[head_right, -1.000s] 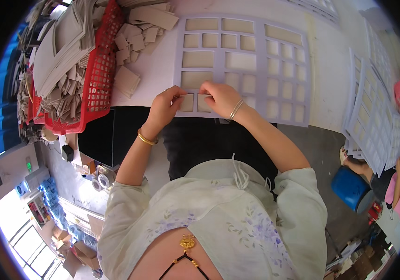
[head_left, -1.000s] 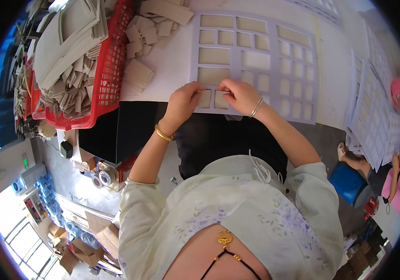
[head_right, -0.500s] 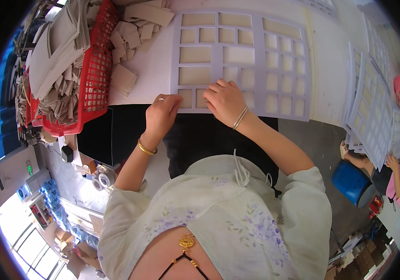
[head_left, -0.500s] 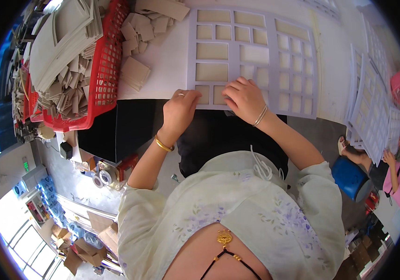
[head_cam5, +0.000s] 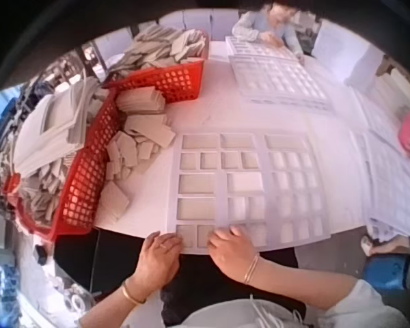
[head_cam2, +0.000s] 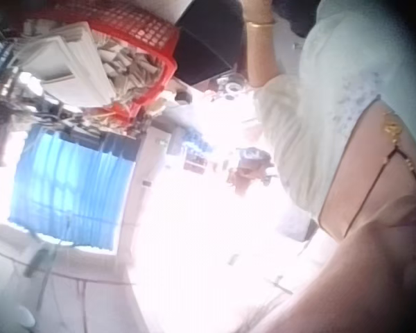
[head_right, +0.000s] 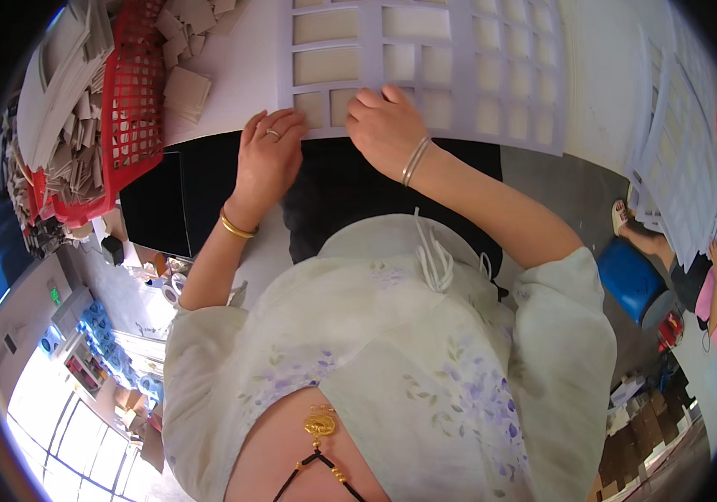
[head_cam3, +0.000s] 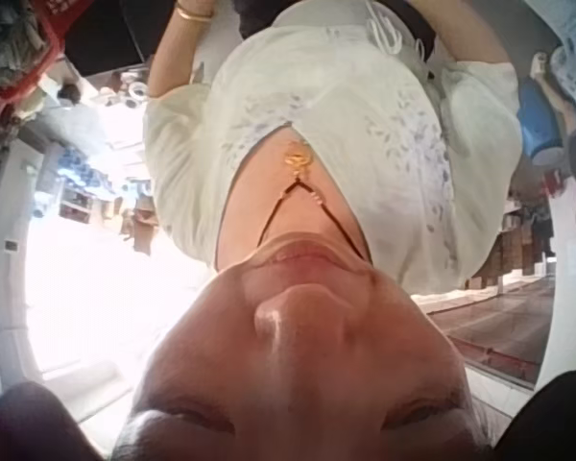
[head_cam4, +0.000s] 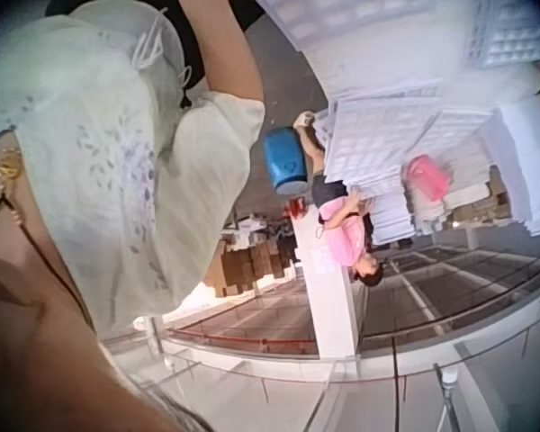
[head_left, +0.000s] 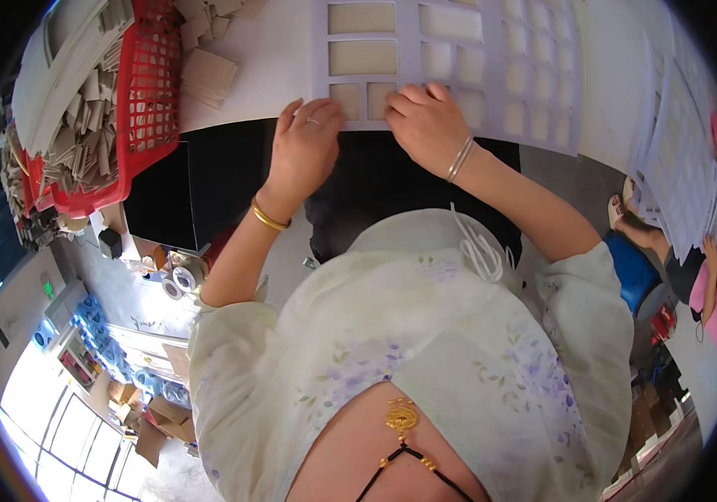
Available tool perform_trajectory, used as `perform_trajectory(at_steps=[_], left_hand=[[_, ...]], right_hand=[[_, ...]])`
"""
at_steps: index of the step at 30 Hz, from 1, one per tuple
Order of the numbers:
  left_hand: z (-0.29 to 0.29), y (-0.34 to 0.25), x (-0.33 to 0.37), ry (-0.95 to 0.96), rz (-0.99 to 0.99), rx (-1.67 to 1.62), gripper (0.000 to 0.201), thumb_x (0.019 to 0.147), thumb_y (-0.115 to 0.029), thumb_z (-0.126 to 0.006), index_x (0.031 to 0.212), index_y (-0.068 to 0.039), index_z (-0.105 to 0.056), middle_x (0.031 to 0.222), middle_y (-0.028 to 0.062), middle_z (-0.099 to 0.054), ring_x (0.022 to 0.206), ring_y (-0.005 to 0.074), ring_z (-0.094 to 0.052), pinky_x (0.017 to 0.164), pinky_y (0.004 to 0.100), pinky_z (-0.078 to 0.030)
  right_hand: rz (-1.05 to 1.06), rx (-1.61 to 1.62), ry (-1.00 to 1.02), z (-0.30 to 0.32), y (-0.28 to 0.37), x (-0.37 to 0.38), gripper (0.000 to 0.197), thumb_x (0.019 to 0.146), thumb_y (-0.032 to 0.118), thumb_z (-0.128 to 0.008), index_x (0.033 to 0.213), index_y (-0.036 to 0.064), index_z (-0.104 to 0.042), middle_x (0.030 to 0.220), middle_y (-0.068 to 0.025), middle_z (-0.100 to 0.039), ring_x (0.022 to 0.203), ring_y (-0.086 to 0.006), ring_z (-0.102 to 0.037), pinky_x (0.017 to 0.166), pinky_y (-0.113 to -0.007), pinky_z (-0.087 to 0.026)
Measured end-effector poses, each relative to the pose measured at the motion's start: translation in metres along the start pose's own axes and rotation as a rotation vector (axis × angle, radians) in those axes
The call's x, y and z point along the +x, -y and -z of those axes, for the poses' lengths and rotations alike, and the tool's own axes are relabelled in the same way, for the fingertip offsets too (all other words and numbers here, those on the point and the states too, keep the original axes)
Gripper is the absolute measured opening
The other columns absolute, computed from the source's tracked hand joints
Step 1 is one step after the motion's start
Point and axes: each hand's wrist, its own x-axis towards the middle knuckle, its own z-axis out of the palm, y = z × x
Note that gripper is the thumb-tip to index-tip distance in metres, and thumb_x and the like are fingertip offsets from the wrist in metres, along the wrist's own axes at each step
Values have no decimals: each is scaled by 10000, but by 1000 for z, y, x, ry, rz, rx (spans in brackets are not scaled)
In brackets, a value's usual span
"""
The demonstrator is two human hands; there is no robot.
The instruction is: Placing rectangular white cardboard inserts into the organized slots of a plastic grid tray.
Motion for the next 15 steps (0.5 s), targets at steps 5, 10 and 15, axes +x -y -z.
perform_trajectory(at_steps=[5, 10, 15], left_hand=[[4, -1, -3, 31, 7, -2, 235, 755, -83, -658, 988, -92, -628, 1130, 23, -619, 1144, 201, -538, 1048, 425, -336], [24, 1, -2, 63, -2, -129, 309, 755, -84, -676, 1058, -61, -620, 1142, 67, -613, 1155, 250, -530, 1026, 407, -370], [174, -9, -27, 251, 162, -811, 234, 690, -32, -694, 916, 11, -650, 1039, 128, -627, 829, 244, -623, 705, 319, -498]], right_hand=[[9, -36, -8, 0, 4, -3, 100, 778, 191, -622, 840, 117, -652, 1002, 39, -608, 963, -122, -514, 814, -311, -370], [-28, 34, 21, 14, -4, -7, 173, 779, 199, -645, 926, 107, -658, 1045, 18, -614, 976, -152, -527, 832, -324, -386], [-265, 928, 89, 123, -59, -39, 287, 790, 51, -675, 1076, 74, -653, 1101, -34, -641, 973, -193, -597, 849, -307, -451]])
